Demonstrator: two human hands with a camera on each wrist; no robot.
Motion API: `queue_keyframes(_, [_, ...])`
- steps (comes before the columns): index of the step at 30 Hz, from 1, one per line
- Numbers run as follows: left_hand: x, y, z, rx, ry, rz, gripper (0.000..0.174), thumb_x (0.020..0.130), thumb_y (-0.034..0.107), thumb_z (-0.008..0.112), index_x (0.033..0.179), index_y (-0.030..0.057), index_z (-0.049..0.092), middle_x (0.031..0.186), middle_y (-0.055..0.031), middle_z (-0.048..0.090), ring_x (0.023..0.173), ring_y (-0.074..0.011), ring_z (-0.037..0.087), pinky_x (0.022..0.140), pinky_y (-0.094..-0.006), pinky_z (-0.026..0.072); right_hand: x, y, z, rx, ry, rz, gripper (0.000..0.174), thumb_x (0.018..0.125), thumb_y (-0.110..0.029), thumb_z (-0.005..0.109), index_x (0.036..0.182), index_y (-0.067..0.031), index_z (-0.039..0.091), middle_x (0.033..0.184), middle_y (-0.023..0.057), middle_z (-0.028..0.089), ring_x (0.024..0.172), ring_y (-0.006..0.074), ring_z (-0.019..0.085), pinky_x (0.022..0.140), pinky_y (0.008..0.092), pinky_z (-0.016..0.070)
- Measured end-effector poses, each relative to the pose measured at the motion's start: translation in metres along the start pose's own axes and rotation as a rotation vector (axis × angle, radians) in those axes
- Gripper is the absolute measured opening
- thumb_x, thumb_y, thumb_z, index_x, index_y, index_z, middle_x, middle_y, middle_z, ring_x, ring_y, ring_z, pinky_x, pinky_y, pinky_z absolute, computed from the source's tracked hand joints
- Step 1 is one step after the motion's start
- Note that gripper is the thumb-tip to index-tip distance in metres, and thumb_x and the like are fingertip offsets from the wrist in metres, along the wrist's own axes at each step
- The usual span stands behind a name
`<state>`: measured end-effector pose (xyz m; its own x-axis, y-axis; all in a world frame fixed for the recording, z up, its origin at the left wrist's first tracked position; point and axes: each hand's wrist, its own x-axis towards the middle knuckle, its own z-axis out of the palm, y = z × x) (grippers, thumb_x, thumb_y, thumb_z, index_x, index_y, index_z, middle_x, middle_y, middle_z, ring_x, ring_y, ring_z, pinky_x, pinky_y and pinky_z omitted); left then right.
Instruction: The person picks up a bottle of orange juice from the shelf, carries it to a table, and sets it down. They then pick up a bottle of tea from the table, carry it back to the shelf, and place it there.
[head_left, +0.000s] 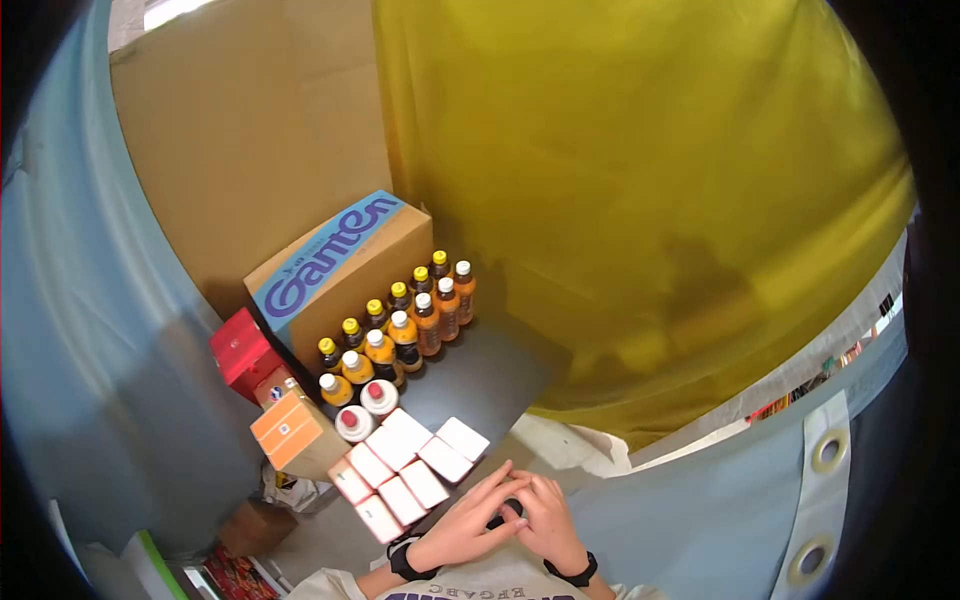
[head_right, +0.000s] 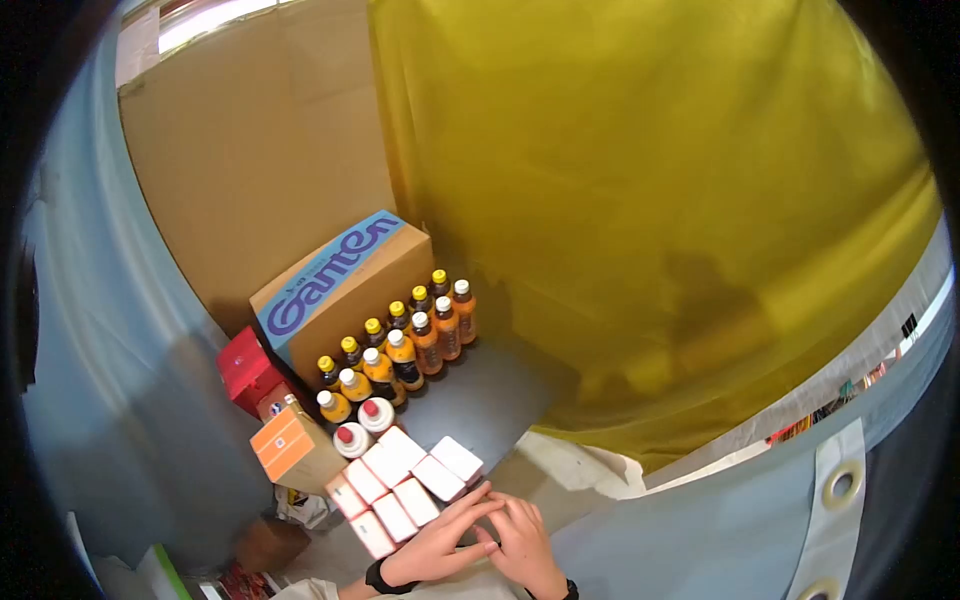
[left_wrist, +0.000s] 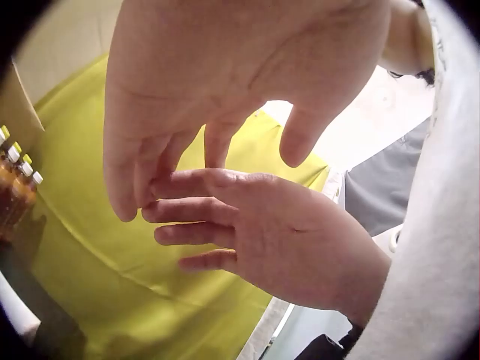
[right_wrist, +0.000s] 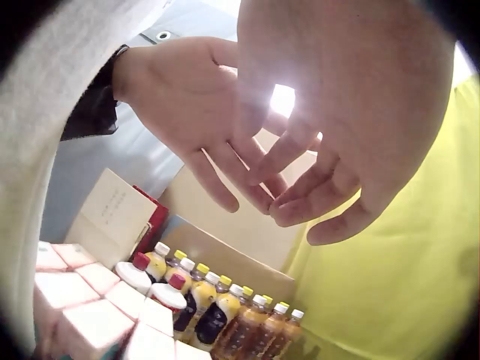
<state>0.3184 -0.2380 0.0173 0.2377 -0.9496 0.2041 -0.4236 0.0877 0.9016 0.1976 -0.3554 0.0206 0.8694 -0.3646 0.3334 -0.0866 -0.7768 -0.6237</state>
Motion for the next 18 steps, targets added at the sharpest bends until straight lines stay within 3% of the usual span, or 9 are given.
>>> queue_keyframes(9, [0.096,0.021,0.084,0.027,-0.046,0.002,0.059,0.090,0.033,0.058,0.140,0.0086,0.038,0.146,-0.0301,0.025,0.131,-0.0437,0.034,0.106,-0.0434,0.0316,-0.014,0.094,-0.094,-0.055,0.074,0.056,0.031,0.079,-0.016,0.069,0.106,-0.0034,0.061,0.117,0.0135,0.057,0.105,0.0323,0.054,0.087,0.0404,0.0419])
queue_keyframes(15, [0.130,0.029,0.092,0.098,-0.153,-0.149,0.066,0.092,0.042,0.055,0.143,0.0092,0.031,0.149,-0.0303,0.018,0.136,-0.0426,0.028,0.108,-0.0430,0.0286,-0.049,0.145,-0.127,-0.056,0.156,0.199,0.029,0.077,-0.015,0.069,0.104,-0.0062,0.063,0.115,0.0135,0.058,0.104,0.0330,0.055,0.090,0.0411,0.0420])
queue_keyframes(18, [0.147,0.025,0.095,0.119,-0.113,-0.153,0.066,0.091,0.039,0.057,0.143,0.0078,0.031,0.145,-0.0355,0.020,0.133,-0.0472,0.028,0.107,-0.0447,0.0292,-0.056,0.157,-0.132,-0.040,0.195,0.300,0.029,0.076,-0.011,0.068,0.104,-0.0054,0.064,0.115,0.0149,0.058,0.105,0.0330,0.055,0.091,0.0404,0.0420])
